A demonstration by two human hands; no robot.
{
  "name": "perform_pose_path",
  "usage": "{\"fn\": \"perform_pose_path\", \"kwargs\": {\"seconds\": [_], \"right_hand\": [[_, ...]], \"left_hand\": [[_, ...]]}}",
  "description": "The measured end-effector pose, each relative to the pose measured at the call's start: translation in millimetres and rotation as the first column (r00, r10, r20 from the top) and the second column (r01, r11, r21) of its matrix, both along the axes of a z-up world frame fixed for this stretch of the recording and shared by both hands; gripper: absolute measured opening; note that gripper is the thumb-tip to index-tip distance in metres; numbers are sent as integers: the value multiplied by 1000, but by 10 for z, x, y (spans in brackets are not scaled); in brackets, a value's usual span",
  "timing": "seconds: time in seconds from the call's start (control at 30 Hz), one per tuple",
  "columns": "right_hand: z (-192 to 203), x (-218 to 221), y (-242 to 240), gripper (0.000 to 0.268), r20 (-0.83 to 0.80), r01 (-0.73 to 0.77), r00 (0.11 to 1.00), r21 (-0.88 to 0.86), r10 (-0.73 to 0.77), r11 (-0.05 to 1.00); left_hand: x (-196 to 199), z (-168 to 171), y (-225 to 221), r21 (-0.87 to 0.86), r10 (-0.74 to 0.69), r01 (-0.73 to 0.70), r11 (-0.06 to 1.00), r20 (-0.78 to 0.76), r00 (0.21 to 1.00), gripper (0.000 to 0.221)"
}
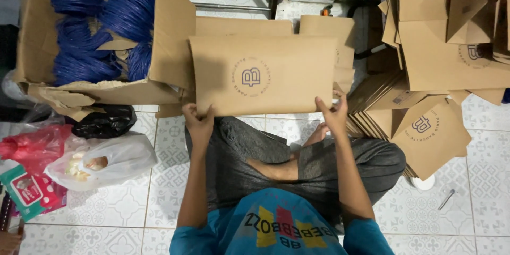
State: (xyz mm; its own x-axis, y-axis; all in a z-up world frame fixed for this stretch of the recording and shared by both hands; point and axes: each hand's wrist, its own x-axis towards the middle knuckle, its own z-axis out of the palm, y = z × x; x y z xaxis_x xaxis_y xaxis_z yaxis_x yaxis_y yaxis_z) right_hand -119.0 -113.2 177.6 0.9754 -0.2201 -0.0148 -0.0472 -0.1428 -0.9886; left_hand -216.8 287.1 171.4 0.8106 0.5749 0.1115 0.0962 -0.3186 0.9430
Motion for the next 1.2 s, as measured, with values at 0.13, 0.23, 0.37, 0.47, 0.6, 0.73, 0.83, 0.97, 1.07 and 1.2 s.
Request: {"fn": "perform_pose_path", "kwargs": {"seconds": [0.13,0.23,0.37,0.47,0.6,0.73,0.83,0.97,1.07,1.2], "right_hand": [[-330,-83,90,77,-8,-74,997,-142,74,987],[147,-149,406,73,388,99,905,-587,172,803],[89,-176,840,70,451,4,693,-783,563,622],[-41,-289,1089,57,337,-95,638,-858,692,505],[-226,-206,1244,32,307,-91,617,-886,724,454],[-174,-175,1248,24,294,-150,619,-866,729,477],[-96,-134,1246,14,353,-88,582,-868,733,488],[-91,-74,1301,11,430,-83,490,-843,758,531],[235,-90,1310,11,473,-66,437,-831,765,552],[804,-199,1271,16,466,-113,382,-833,798,541]], "left_hand": [[-74,50,-16,33,-32,32,999,-11,999,42],[-105,134,-12,75,-50,52,996,-37,998,40],[-90,61,19,106,-49,52,993,-33,998,36],[-76,-51,58,207,-71,74,976,-21,997,30],[-66,-194,81,391,-87,85,917,-13,996,19],[24,79,-106,755,-50,-93,649,165,985,23],[146,26,-340,836,-149,-122,535,236,960,37],[240,9,-700,839,-481,221,498,55,875,28],[327,-36,-716,856,-554,247,453,53,831,15],[247,207,-663,863,-645,260,434,96,758,19]]}}
